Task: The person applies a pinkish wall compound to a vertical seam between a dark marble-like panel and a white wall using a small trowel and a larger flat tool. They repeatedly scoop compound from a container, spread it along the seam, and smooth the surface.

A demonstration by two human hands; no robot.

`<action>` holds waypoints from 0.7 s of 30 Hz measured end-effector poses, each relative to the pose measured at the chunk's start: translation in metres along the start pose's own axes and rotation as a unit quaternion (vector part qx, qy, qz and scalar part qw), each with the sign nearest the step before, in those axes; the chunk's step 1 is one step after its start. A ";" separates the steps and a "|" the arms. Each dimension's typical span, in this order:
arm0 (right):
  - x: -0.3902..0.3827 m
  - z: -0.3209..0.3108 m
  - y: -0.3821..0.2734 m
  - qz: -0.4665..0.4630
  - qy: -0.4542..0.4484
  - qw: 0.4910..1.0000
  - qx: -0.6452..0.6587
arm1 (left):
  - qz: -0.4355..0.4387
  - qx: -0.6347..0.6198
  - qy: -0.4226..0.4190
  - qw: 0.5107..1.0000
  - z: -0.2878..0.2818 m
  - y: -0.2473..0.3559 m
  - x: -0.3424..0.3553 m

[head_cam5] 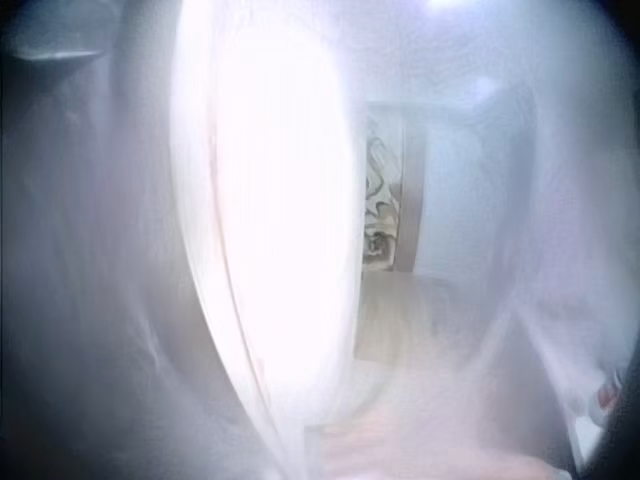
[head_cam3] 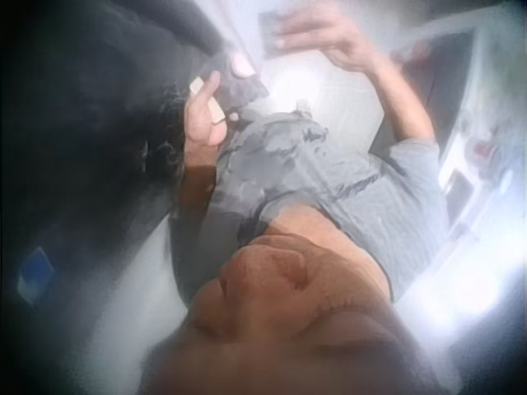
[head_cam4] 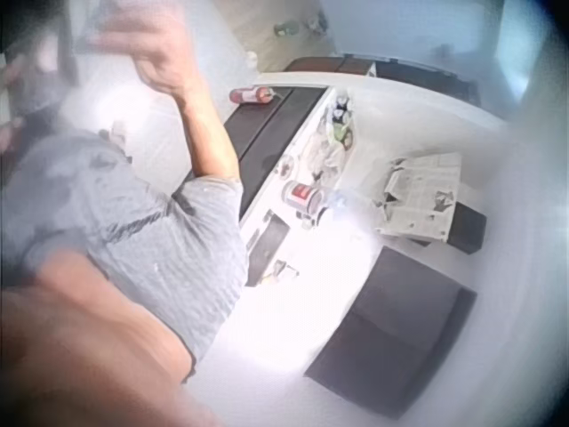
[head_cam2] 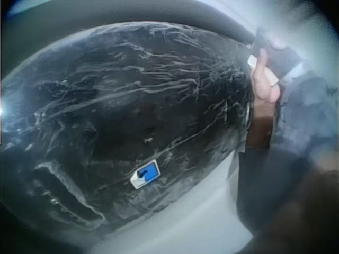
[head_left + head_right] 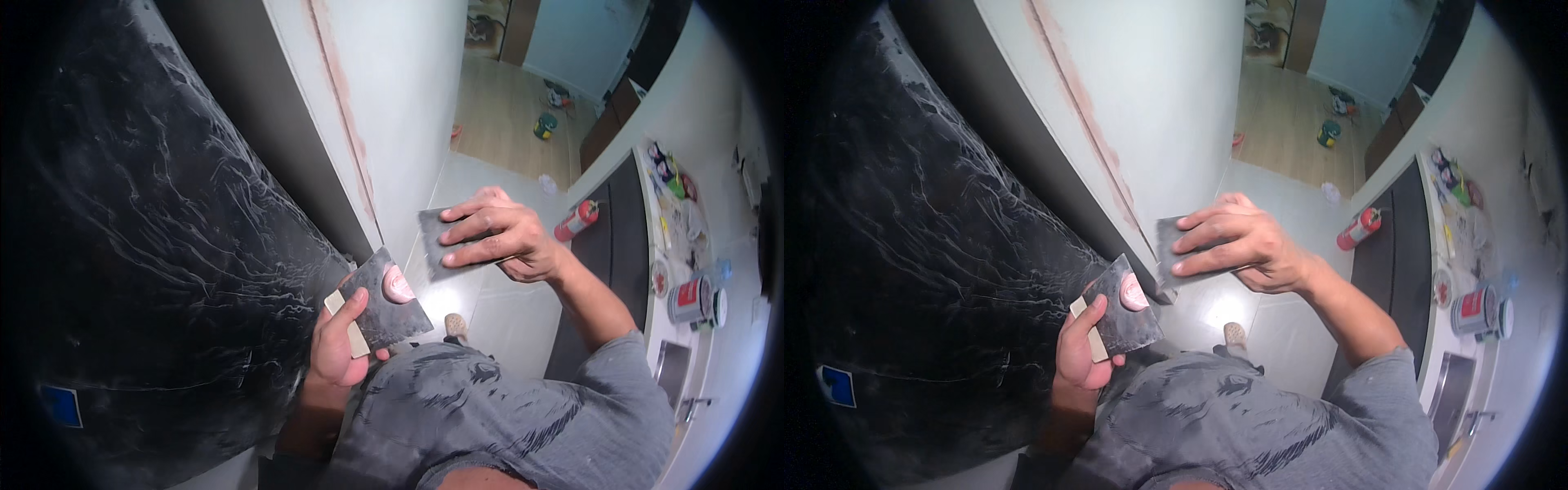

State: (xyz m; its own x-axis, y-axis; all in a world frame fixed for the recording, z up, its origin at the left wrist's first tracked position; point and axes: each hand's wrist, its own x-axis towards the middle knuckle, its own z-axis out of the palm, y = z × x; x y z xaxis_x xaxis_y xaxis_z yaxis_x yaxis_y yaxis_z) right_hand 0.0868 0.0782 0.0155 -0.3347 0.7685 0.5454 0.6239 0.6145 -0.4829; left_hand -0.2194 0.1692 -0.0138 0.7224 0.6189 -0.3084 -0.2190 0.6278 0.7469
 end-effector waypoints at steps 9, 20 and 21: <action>-0.023 0.042 -0.002 0.085 -0.095 0.989 0.071 | -0.059 0.058 0.072 0.994 -0.052 0.008 -0.022; -0.025 0.279 0.126 0.373 0.378 0.830 0.171 | -0.156 -0.025 0.192 0.969 -0.093 -0.020 -0.054; -0.018 0.284 0.131 0.372 0.388 0.827 0.163 | -0.156 -0.008 0.194 0.969 -0.094 -0.017 -0.056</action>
State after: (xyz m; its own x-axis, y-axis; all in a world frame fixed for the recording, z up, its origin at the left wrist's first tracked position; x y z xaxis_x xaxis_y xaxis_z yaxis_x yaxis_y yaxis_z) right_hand -0.0261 0.1955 -0.2519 0.6901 0.6867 0.2287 0.1876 0.1355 -0.9729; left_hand -0.3177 0.1678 -0.0645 0.4555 0.5264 -0.7180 -0.0414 0.8181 0.5735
